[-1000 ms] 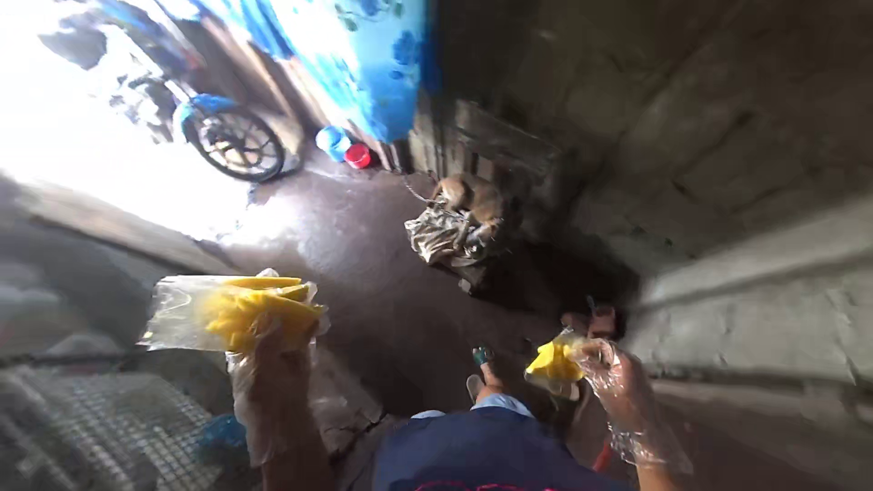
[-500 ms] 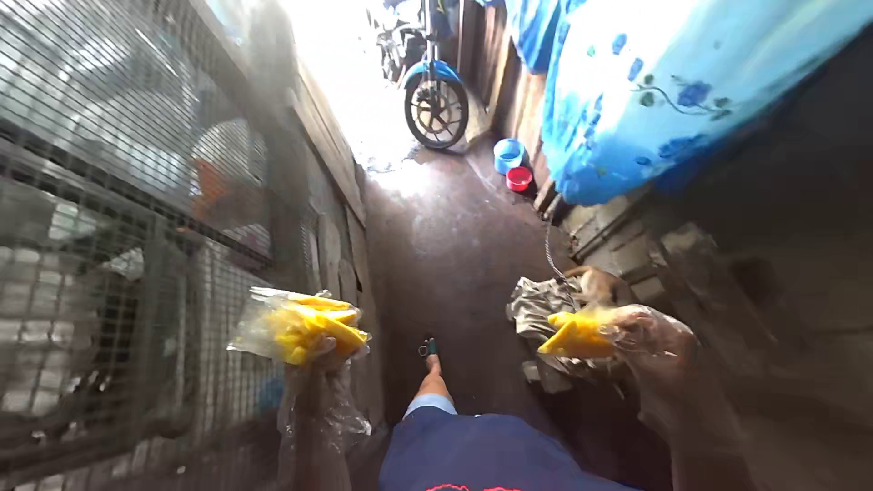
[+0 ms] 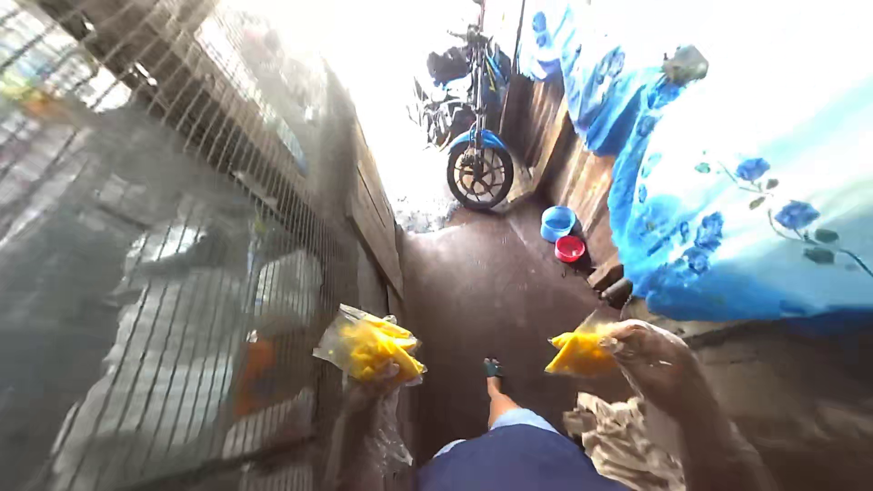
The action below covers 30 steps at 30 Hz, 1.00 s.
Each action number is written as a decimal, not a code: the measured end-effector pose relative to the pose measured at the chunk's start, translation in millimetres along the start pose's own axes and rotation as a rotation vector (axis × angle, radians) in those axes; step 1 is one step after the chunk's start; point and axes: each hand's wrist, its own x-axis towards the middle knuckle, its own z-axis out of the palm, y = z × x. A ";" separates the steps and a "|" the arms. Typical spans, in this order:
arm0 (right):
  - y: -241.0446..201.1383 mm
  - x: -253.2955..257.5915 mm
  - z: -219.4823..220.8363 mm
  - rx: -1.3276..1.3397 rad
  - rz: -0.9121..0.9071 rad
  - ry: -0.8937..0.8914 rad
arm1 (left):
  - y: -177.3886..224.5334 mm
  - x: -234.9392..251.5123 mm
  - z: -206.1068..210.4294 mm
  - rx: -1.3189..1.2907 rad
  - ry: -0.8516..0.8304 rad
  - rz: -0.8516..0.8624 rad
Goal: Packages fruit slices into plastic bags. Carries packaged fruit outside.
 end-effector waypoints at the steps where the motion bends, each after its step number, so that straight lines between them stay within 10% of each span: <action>1: 13.2 22.2 5.0 -0.019 0.001 -0.002 | -6.1 25.1 8.6 -0.035 -0.029 0.007; 13: 85.3 334.7 92.5 -0.240 -0.062 -0.171 | -28.1 263.3 87.6 -0.015 0.013 0.078; 30: 226.1 614.7 220.9 -0.390 0.039 0.017 | -28.2 640.3 187.2 -0.089 -0.262 -0.035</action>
